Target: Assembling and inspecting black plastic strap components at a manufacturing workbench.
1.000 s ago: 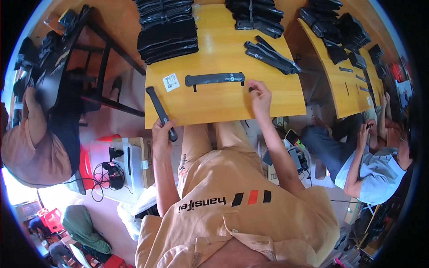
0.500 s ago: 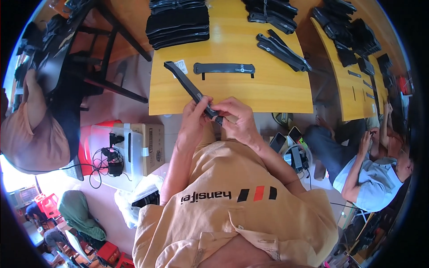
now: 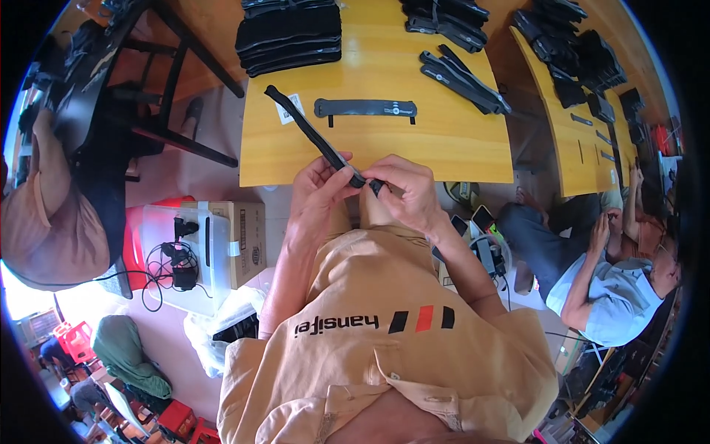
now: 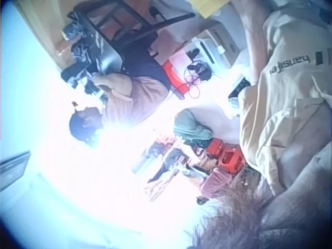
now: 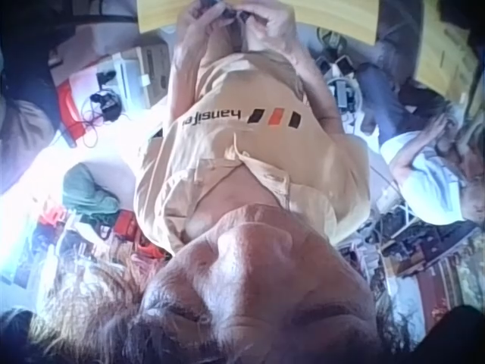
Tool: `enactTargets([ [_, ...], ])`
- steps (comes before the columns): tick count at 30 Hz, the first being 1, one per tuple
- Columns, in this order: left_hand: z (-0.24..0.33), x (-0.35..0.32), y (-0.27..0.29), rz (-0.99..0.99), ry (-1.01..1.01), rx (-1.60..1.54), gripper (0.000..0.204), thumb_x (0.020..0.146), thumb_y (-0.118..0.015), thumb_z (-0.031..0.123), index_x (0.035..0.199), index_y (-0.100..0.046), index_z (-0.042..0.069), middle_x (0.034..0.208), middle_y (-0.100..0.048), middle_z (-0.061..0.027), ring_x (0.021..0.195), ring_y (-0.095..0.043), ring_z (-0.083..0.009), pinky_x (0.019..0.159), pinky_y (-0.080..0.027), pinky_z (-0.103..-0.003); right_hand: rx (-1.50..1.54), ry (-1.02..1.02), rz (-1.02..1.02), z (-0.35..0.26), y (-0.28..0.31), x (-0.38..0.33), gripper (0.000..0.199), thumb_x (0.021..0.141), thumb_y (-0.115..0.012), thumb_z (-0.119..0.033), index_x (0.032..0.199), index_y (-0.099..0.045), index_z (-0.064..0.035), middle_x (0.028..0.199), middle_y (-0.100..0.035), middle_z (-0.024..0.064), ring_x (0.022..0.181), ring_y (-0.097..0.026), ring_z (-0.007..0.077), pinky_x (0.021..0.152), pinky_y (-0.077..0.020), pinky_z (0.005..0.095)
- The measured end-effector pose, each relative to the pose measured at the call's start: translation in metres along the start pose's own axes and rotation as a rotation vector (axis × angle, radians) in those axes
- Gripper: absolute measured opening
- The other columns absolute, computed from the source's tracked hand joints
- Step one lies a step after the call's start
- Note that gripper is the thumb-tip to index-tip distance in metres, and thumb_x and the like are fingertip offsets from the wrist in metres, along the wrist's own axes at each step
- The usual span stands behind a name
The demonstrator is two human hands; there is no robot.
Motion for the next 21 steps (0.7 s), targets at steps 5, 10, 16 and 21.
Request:
enactTargets([
  [5,0.001,0.000,-0.003,0.025,0.007,0.057,0.031,0.082,-0.063,0.010,0.107,-0.053,-0.004,0.087,-0.060,-0.0062,0.077,-0.061,-0.0114,0.069,-0.053,-0.024,-0.163,0.162,-0.011,-0.013,0.003,0.002,0.020,0.067,-0.056,0.008,0.085,-0.062,0.0023,0.079,-0.060,0.0112,0.062,-0.059,0.0239,0.053,-0.0475,0.0288],
  [10,0.000,0.000,-0.003,0.025,0.003,0.084,0.031,0.081,-0.064,0.009,0.107,-0.054,-0.004,0.086,-0.060,-0.0063,0.077,-0.061,-0.0116,0.068,-0.053,-0.024,-0.139,0.028,-0.107,-0.008,0.004,0.004,0.025,0.064,-0.055,0.009,0.086,-0.063,0.0012,0.080,-0.061,0.0111,0.066,-0.061,0.0227,0.058,-0.0482,0.0271],
  [16,-0.001,0.001,-0.004,0.012,0.012,0.098,0.031,0.081,-0.064,0.009,0.107,-0.054,-0.005,0.086,-0.060,-0.0066,0.077,-0.062,-0.0123,0.068,-0.054,-0.024,0.048,-0.190,-0.090,0.005,0.003,0.003,0.018,0.069,-0.056,0.009,0.085,-0.062,0.0041,0.079,-0.061,0.0099,0.068,-0.061,0.0148,0.058,-0.0496,0.0242],
  [21,0.000,0.000,-0.004,0.019,0.014,0.082,0.033,0.081,-0.065,0.010,0.107,-0.054,-0.005,0.087,-0.061,-0.0075,0.074,-0.062,-0.0125,0.066,-0.054,-0.024,0.167,-0.232,-0.061,0.006,0.001,0.002,0.018,0.071,-0.055,0.009,0.087,-0.062,0.0046,0.079,-0.061,0.0097,0.070,-0.061,0.0131,0.060,-0.0503,0.0225],
])
Point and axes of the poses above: each hand's wrist, its own x-axis towards the middle knuckle, its own y-axis out of the back of the hand, z = x × y, the point moved 7 cm from there along x, towards the middle knuckle
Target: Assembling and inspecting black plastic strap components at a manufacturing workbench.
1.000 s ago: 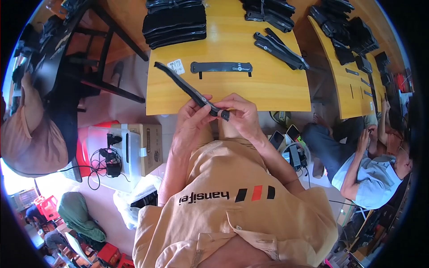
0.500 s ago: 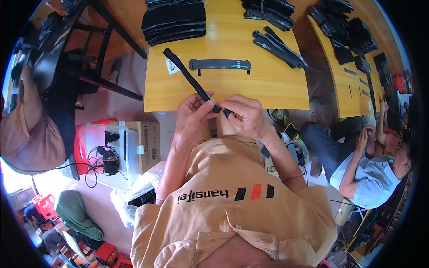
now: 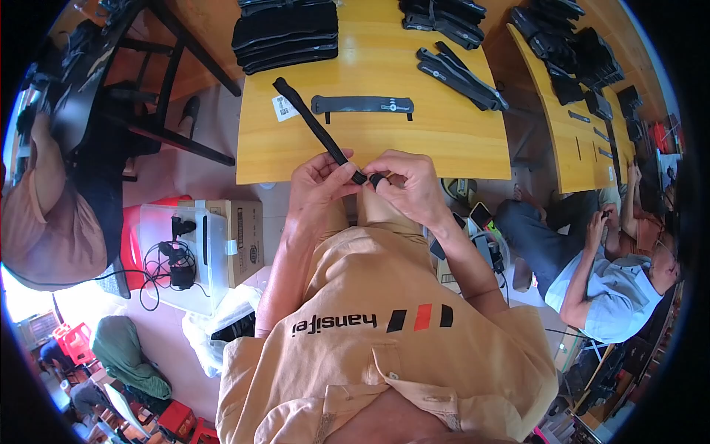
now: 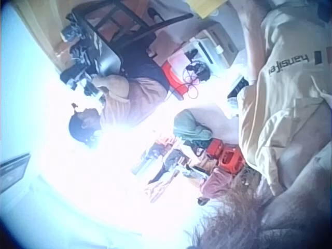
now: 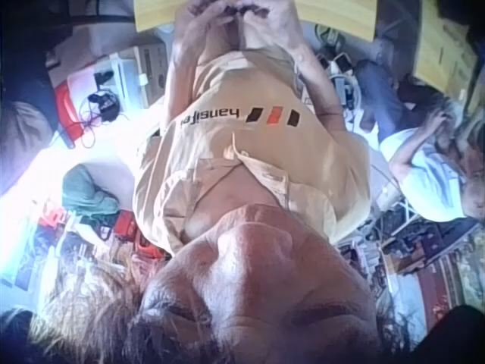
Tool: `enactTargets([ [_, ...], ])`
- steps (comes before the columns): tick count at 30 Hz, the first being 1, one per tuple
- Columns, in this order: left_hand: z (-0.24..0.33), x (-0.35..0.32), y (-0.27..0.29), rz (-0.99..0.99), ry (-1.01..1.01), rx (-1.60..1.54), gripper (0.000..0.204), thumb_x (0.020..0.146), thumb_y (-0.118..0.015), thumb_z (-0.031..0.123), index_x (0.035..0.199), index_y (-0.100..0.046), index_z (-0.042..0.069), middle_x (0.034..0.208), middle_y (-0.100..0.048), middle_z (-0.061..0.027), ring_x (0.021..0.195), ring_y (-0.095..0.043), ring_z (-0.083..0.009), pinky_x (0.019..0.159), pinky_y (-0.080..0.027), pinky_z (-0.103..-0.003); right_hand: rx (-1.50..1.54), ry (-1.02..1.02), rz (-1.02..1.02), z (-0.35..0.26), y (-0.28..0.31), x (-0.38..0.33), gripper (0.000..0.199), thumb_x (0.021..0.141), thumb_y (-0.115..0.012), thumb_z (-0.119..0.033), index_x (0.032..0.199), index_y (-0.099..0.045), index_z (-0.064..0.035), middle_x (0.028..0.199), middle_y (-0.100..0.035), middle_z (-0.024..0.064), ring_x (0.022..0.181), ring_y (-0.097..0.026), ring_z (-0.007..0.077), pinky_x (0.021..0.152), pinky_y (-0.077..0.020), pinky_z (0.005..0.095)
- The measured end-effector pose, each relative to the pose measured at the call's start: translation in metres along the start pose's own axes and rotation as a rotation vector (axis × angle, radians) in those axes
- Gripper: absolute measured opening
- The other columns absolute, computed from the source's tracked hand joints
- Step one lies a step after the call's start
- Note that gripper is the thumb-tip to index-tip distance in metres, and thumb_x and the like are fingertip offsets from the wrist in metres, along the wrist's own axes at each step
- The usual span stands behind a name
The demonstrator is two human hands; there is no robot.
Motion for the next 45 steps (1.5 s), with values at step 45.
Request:
enactTargets([
  [45,-0.012,-0.022,0.033,-0.025,0.003,0.292,0.027,0.094,-0.045,0.024,0.085,-0.055,0.001,0.063,-0.052,-0.0012,0.051,-0.049,-0.0077,0.047,-0.041,-0.020,-0.289,0.233,0.047,-0.005,-0.056,0.007,0.018,0.069,-0.059,0.006,0.086,-0.056,0.0007,0.074,-0.053,0.0114,0.062,-0.056,0.0248,0.054,-0.0454,0.0305],
])
Point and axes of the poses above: each hand's wrist, its own x-axis towards the middle knuckle, its own y-axis out of the back of the hand, z = x × y, the point moved 7 cm from there along x, towards the middle knuckle
